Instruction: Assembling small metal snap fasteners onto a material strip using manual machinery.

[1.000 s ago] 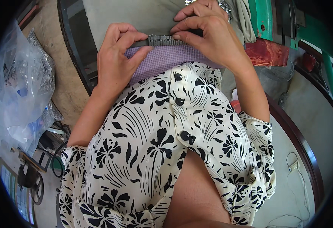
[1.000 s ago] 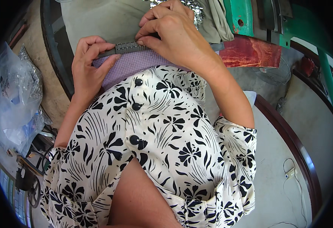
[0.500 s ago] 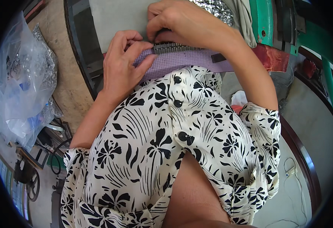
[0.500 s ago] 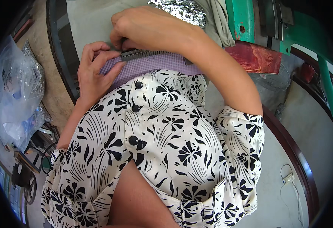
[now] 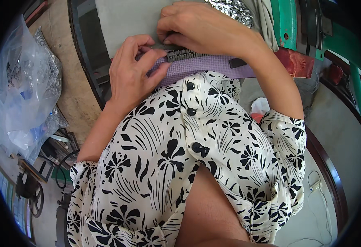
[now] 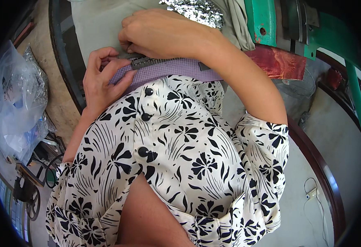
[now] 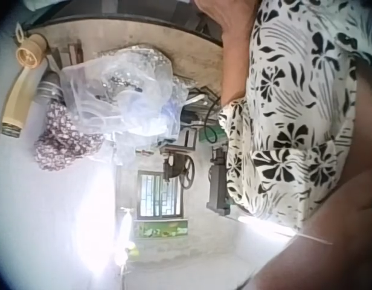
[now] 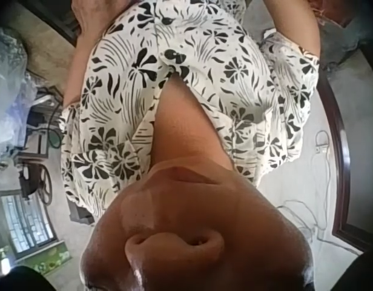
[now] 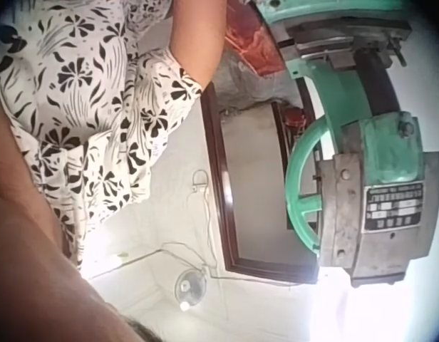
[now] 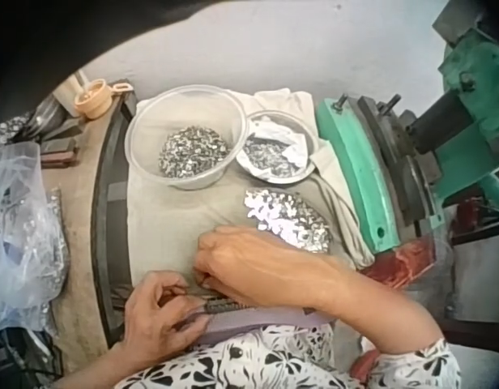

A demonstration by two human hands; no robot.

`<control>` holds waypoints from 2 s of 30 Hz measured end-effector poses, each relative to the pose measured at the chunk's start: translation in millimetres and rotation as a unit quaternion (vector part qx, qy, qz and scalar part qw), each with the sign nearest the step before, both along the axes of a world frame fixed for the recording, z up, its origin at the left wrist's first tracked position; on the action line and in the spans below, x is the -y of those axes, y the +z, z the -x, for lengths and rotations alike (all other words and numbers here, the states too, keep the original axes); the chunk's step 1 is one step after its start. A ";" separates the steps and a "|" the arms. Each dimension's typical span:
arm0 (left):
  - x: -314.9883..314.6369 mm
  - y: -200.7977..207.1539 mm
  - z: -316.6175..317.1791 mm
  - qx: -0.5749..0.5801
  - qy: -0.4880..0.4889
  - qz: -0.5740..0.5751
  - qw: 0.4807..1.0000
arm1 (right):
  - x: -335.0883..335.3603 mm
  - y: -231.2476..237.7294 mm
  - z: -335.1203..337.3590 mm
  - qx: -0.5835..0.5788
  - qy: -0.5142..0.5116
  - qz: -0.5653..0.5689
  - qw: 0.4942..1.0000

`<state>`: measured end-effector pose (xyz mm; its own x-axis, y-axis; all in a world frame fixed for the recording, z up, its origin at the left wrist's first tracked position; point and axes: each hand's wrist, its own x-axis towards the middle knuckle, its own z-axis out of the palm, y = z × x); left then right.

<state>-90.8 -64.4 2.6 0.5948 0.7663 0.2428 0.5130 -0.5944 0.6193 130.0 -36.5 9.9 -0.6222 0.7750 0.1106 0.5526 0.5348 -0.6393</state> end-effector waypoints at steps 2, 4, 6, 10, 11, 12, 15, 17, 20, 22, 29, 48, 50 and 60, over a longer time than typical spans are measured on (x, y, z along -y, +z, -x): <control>0.6 -1.0 0.1 -0.005 -0.002 -0.002 1.000 | -0.1 -0.5 0.0 0.011 0.001 -0.010 1.000; 1.8 -1.6 0.8 -0.010 -0.003 -0.005 1.000 | 0.8 0.4 -1.6 0.011 0.000 -0.015 1.000; 3.0 -1.7 1.3 -0.014 0.000 -0.004 1.000 | -0.6 7.1 -3.8 0.002 -0.002 0.018 1.000; 4.7 -0.9 1.7 -0.018 -0.002 -0.024 1.000 | -1.8 14.4 -3.4 0.004 0.013 0.045 0.999; 5.7 0.1 1.6 -0.020 -0.004 -0.028 0.999 | -2.2 16.6 -1.5 0.004 0.013 0.045 0.999; 7.2 1.0 1.3 -0.023 -0.006 -0.033 0.999 | -2.7 19.1 1.8 0.025 0.020 0.056 0.998; 14.6 2.1 0.8 -0.013 0.001 -0.024 1.000 | -2.4 15.6 6.2 0.037 0.028 0.035 0.998; 17.3 -0.4 1.0 -0.012 0.003 -0.027 1.000 | 0.1 12.4 8.2 0.027 0.030 0.002 0.999; 17.6 -0.8 1.3 -0.009 0.005 -0.035 0.999 | 5.2 14.1 10.9 0.106 0.033 -0.074 0.991; 17.5 -2.0 1.7 -0.006 0.003 -0.040 0.999 | 8.2 15.0 9.5 0.109 0.023 -0.082 0.990; 20.8 -2.9 1.4 -0.006 0.010 -0.047 0.999 | 9.1 18.4 7.5 0.108 0.026 -0.080 0.991; -31.4 12.1 -6.5 -0.027 -0.093 -0.061 0.993 | 42.4 11.6 -43.7 -0.252 -0.306 0.270 0.877; -41.0 11.1 -6.8 -0.033 -0.110 -0.043 0.992 | 51.4 -6.2 -47.1 -0.335 -0.322 0.220 0.858; -43.4 11.0 -5.6 -0.037 -0.106 0.004 0.994 | 63.7 6.9 -23.2 -0.114 -0.314 0.130 0.933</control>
